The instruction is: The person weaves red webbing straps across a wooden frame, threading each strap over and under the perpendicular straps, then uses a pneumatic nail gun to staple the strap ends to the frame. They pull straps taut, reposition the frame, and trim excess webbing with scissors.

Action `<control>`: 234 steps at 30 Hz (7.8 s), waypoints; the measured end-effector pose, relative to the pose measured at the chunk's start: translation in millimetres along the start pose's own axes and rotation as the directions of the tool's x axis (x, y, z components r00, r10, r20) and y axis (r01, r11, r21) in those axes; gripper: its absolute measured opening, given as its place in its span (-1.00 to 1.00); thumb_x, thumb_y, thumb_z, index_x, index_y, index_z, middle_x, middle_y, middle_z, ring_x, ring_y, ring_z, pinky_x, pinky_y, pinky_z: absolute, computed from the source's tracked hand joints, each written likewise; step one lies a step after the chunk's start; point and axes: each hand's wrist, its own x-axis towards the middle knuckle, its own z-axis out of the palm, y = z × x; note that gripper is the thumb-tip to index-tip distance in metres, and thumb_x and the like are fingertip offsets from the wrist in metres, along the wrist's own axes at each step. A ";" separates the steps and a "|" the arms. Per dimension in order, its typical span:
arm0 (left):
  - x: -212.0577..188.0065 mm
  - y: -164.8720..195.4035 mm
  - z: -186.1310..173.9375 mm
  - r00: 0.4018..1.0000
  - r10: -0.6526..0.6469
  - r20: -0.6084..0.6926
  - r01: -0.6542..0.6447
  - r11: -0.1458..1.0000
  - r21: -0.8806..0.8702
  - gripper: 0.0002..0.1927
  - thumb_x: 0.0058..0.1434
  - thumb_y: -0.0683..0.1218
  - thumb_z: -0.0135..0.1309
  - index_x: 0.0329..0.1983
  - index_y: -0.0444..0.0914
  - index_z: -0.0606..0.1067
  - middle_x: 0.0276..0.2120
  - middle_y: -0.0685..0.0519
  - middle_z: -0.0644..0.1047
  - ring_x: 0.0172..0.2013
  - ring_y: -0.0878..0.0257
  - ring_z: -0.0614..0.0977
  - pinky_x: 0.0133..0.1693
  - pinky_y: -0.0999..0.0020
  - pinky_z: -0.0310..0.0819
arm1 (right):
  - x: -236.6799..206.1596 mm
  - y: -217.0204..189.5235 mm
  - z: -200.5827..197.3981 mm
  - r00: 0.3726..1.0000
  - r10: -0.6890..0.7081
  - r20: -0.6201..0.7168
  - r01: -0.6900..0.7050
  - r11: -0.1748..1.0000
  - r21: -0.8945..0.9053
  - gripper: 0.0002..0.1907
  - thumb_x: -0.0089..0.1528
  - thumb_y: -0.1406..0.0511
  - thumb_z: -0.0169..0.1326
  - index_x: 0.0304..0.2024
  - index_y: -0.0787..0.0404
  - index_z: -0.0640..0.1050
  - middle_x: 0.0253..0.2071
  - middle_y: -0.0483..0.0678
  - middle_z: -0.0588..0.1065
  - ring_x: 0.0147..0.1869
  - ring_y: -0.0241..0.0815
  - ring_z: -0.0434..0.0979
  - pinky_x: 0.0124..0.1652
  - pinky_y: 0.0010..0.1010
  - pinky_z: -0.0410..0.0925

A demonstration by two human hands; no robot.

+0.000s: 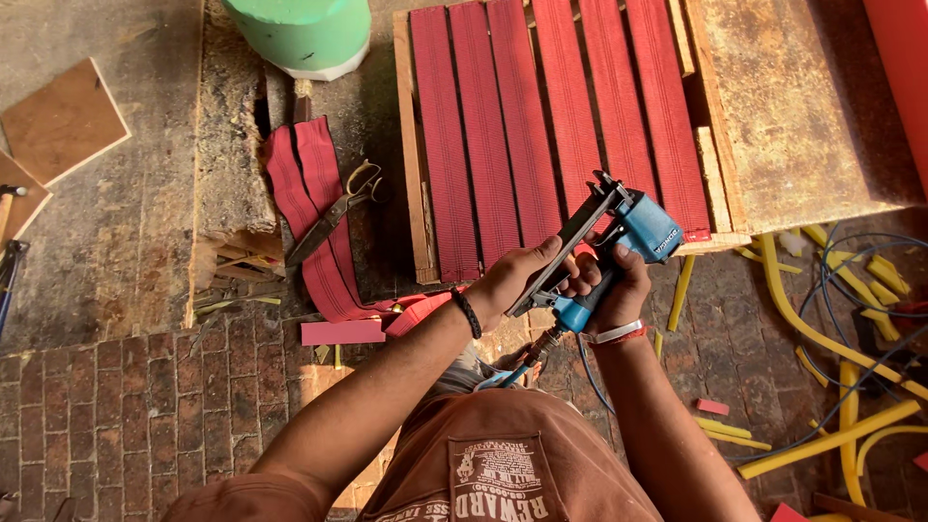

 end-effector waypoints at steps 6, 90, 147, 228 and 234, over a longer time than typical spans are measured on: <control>24.5 -41.1 29.1 1.000 0.024 -0.017 -0.025 0.998 -0.059 -0.25 0.47 0.40 -0.35 -0.28 -0.28 0.58 -0.43 0.04 0.53 -0.35 0.27 0.54 -0.21 0.34 0.42 | -33.9 -43.1 -3.6 0.988 -0.050 0.146 0.055 0.998 -0.034 -0.35 0.17 0.13 0.22 0.23 0.32 0.44 -0.50 -0.11 0.35 -0.43 -0.18 0.36 -0.28 -0.31 0.33; 22.3 -89.6 -185.4 0.915 0.402 -0.033 -0.274 0.678 0.682 -0.85 0.33 -0.08 0.17 -0.07 -0.18 0.59 -0.32 0.14 0.59 -0.38 0.38 0.60 -0.34 0.48 0.55 | -17.0 68.0 64.7 0.895 0.022 -0.445 -0.430 -0.222 -0.875 -0.74 0.16 0.17 0.28 -0.38 0.26 0.63 -0.53 0.00 0.59 -0.49 -0.22 0.60 -0.37 -0.37 0.42; -12.3 -53.6 -269.4 0.931 0.357 -0.078 -0.228 0.733 0.641 -0.89 0.21 -0.11 0.25 -0.23 -0.21 0.64 -0.40 0.14 0.66 -0.39 0.38 0.66 -0.31 0.42 0.57 | -42.4 137.4 118.7 0.828 0.014 -0.561 -0.555 0.165 -0.815 -0.73 0.15 0.26 0.29 -0.47 0.35 0.57 -0.59 -0.03 0.54 -0.61 -0.20 0.51 -0.54 -0.33 0.37; 182.3 -163.7 120.6 0.288 0.302 -0.909 0.265 0.887 0.379 0.39 0.14 0.15 0.39 0.52 -0.06 -0.55 0.45 -0.50 -0.04 0.23 -0.35 0.40 0.04 -0.05 0.51 | 329.8 -188.0 -142.0 0.674 0.405 0.618 0.714 -0.572 -0.404 -0.10 0.16 -0.14 0.06 0.38 0.26 0.28 0.25 0.34 0.27 0.30 0.24 0.28 0.26 -0.03 0.12; 191.3 -153.7 123.6 0.328 0.054 -0.943 0.341 0.925 0.171 0.44 0.09 0.23 0.32 0.50 -0.13 -0.63 0.40 -0.48 0.15 0.06 -0.26 0.60 -0.01 0.02 0.61 | 330.6 -198.5 -141.2 0.747 0.528 0.405 0.658 -0.674 -0.335 -0.31 0.32 -0.22 -0.12 0.20 0.15 0.38 0.17 0.14 0.43 0.37 0.06 0.39 0.52 -0.13 -0.03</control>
